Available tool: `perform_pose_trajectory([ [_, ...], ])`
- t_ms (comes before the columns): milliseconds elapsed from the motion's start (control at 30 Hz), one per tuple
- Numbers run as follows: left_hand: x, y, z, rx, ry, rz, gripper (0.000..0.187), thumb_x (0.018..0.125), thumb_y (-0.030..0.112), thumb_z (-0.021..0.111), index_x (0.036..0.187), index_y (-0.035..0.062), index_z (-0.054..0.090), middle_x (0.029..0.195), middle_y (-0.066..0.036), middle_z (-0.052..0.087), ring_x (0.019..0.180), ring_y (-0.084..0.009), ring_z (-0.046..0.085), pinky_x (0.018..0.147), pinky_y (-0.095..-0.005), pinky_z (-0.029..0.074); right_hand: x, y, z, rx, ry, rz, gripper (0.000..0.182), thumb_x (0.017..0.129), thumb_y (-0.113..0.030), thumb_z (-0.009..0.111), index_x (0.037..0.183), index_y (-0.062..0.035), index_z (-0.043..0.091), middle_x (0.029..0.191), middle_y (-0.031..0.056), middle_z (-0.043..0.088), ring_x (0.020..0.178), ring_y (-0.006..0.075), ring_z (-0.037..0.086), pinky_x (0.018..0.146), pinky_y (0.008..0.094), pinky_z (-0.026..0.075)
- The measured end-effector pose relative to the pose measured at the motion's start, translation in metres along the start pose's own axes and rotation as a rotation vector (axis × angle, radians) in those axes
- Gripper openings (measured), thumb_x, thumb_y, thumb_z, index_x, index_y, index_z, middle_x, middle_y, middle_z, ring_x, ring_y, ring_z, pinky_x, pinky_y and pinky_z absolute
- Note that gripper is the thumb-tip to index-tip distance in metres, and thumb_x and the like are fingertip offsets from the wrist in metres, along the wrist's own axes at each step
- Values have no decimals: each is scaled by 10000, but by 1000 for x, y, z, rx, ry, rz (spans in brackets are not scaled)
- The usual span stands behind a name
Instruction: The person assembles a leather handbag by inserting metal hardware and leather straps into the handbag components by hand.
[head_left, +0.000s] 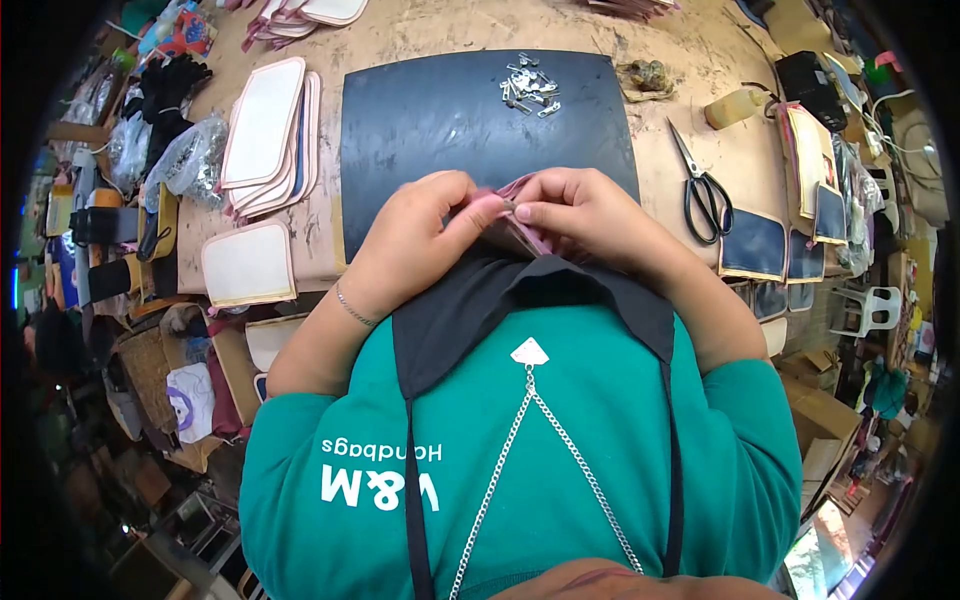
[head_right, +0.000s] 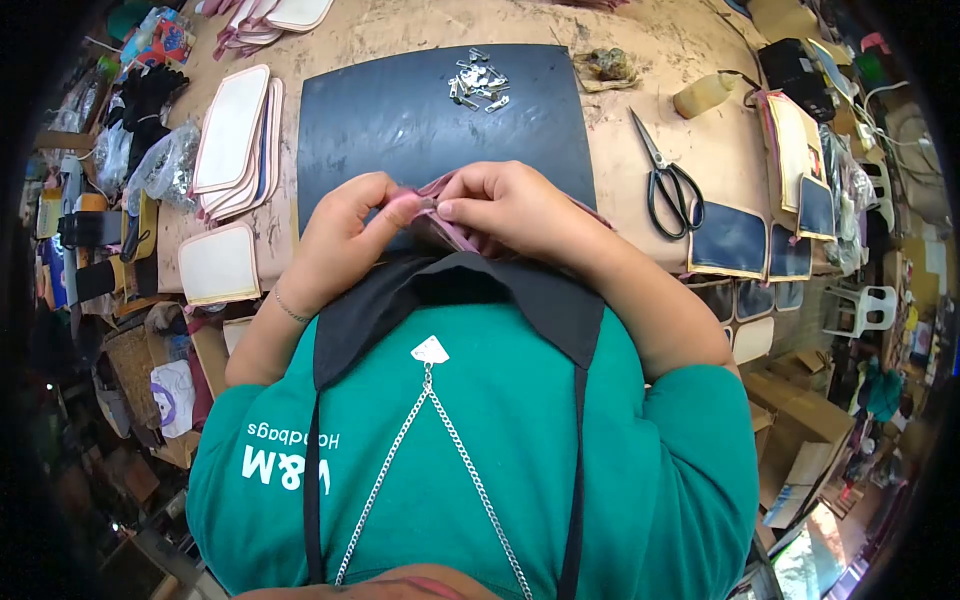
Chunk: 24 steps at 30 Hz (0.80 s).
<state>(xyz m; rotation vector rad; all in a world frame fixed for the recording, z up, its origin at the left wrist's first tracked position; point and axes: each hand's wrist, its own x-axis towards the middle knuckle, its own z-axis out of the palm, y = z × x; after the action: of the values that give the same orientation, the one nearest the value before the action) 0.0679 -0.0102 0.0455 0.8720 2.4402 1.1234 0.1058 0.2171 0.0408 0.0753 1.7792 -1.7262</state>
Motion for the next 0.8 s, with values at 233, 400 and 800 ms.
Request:
perform_pose_trajectory([
  [233,-4,-15,15,-414,12,-5,217,960,194,600,930,-15,653,803,-131,601,740,-227,592,677,-339,454,7,13,4,286,-84,55,181,970,-235,630,919,-64,602,833,-4,624,681,59,571,583,182,432],
  [400,-8,-19,20,-419,35,120,222,974,148,554,827,-15,585,702,-72,477,657,-168,468,630,-320,406,1,20,0,145,-48,-25,156,964,-174,618,898,-33,625,806,-5,608,659,58,530,585,203,408],
  [800,-15,-27,4,-165,267,169,305,937,134,575,681,4,474,618,-104,370,578,-233,393,606,-362,341,-67,-28,-9,-1186,341,-571,63,794,-72,610,829,-35,645,831,119,619,808,308,595,761,409,485],
])
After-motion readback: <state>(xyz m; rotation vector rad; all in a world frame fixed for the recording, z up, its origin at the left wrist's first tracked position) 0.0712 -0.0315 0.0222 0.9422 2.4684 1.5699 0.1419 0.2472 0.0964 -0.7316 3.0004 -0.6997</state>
